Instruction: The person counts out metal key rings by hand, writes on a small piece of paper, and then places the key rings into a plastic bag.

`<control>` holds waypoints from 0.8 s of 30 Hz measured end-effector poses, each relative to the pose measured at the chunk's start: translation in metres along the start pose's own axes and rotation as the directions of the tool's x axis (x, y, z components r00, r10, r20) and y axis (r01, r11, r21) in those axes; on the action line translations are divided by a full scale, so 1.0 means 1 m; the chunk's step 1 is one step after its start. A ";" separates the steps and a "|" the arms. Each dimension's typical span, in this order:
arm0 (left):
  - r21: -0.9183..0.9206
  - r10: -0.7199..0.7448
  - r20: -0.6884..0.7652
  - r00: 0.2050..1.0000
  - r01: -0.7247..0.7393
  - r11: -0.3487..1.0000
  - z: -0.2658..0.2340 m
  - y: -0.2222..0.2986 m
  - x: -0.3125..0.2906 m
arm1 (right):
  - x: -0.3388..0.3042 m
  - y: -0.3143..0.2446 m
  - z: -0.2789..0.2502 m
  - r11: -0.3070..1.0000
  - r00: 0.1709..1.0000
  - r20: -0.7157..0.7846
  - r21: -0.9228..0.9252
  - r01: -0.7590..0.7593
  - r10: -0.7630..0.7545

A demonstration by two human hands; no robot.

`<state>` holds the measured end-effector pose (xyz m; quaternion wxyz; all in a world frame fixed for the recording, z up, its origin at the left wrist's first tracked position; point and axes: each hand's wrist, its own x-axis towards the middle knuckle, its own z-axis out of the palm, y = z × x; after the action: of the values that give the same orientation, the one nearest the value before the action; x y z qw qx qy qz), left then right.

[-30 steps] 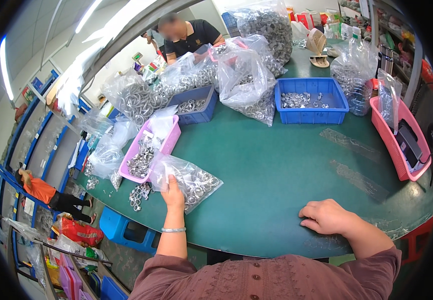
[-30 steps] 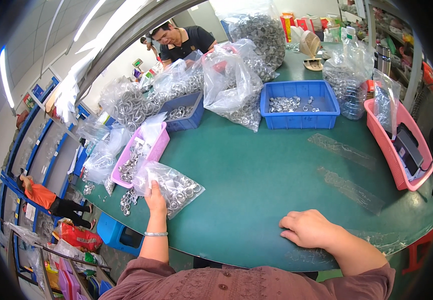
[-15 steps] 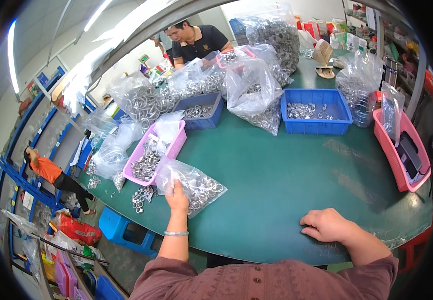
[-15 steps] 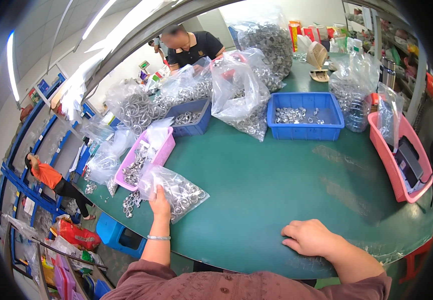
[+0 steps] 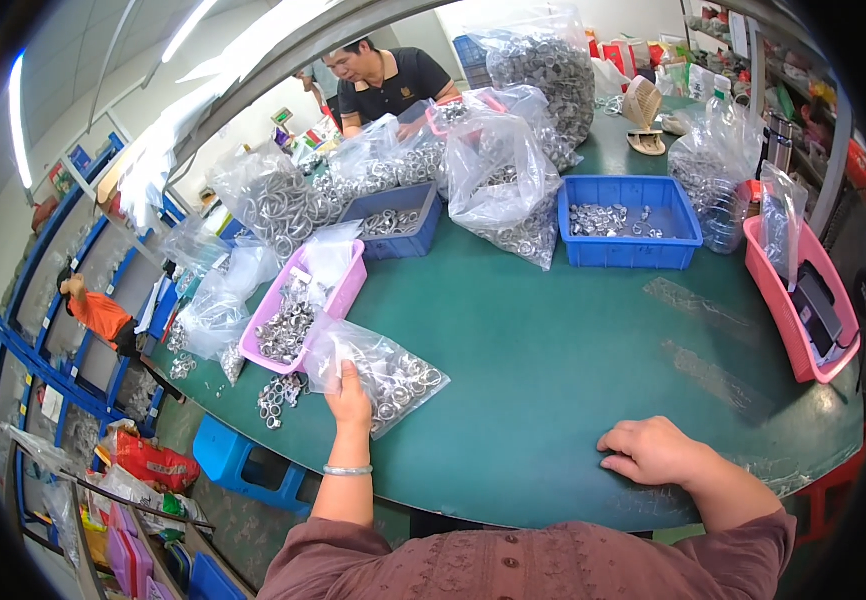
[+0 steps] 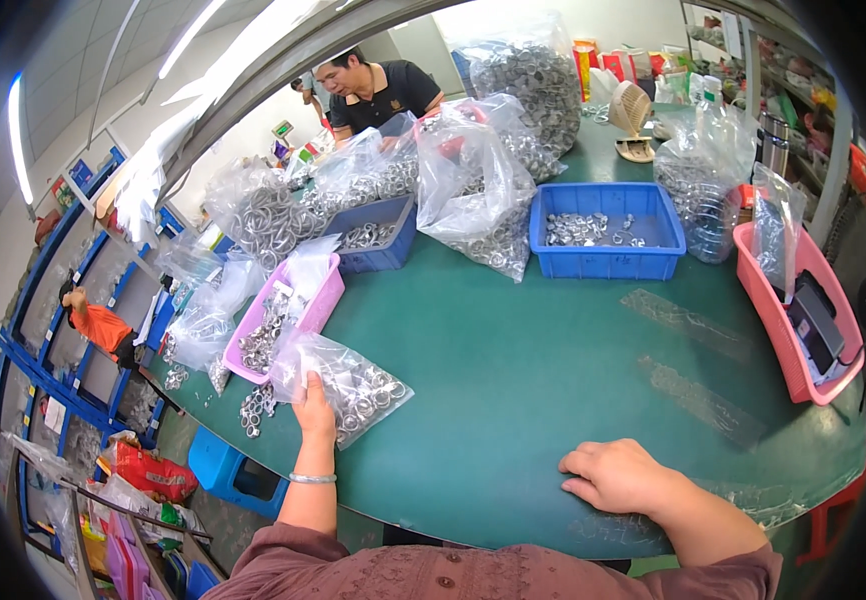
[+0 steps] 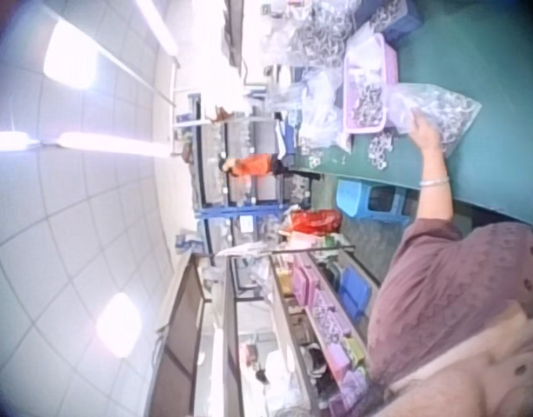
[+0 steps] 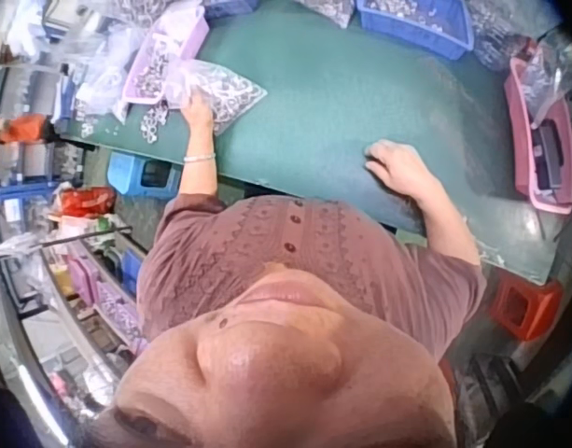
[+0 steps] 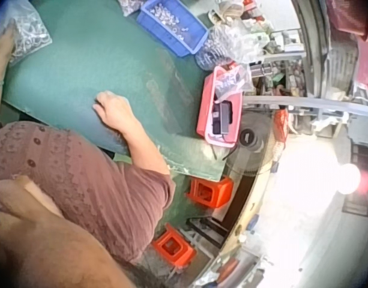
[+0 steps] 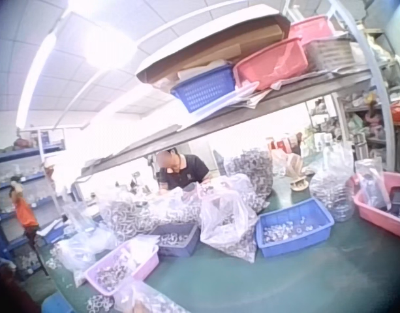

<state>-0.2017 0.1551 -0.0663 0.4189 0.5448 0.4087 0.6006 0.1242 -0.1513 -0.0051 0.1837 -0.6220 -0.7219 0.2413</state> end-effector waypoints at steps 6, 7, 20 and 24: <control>0.066 0.047 -0.004 0.999 -0.046 0.997 -0.001 -0.001 -0.001 | 0.000 0.001 0.002 1.000 1.000 -0.007 0.004 0.006 -0.006; 0.067 0.046 -0.003 0.999 -0.046 0.997 0.000 0.000 -0.001 | -0.001 0.001 0.002 1.000 1.000 -0.010 0.005 0.006 -0.006; 0.057 0.067 0.014 0.998 -0.067 0.996 0.001 0.000 -0.002 | 0.000 0.003 0.003 0.999 0.998 -0.043 -0.007 0.035 -0.036; 0.086 0.099 0.033 0.995 -0.101 0.991 -0.001 -0.001 -0.002 | 0.000 0.001 0.001 1.000 0.999 -0.030 0.004 0.027 -0.027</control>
<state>-0.2022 0.1538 -0.0674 0.3699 0.5911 0.4008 0.5943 0.1244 -0.1510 -0.0064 0.1990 -0.6155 -0.7267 0.2313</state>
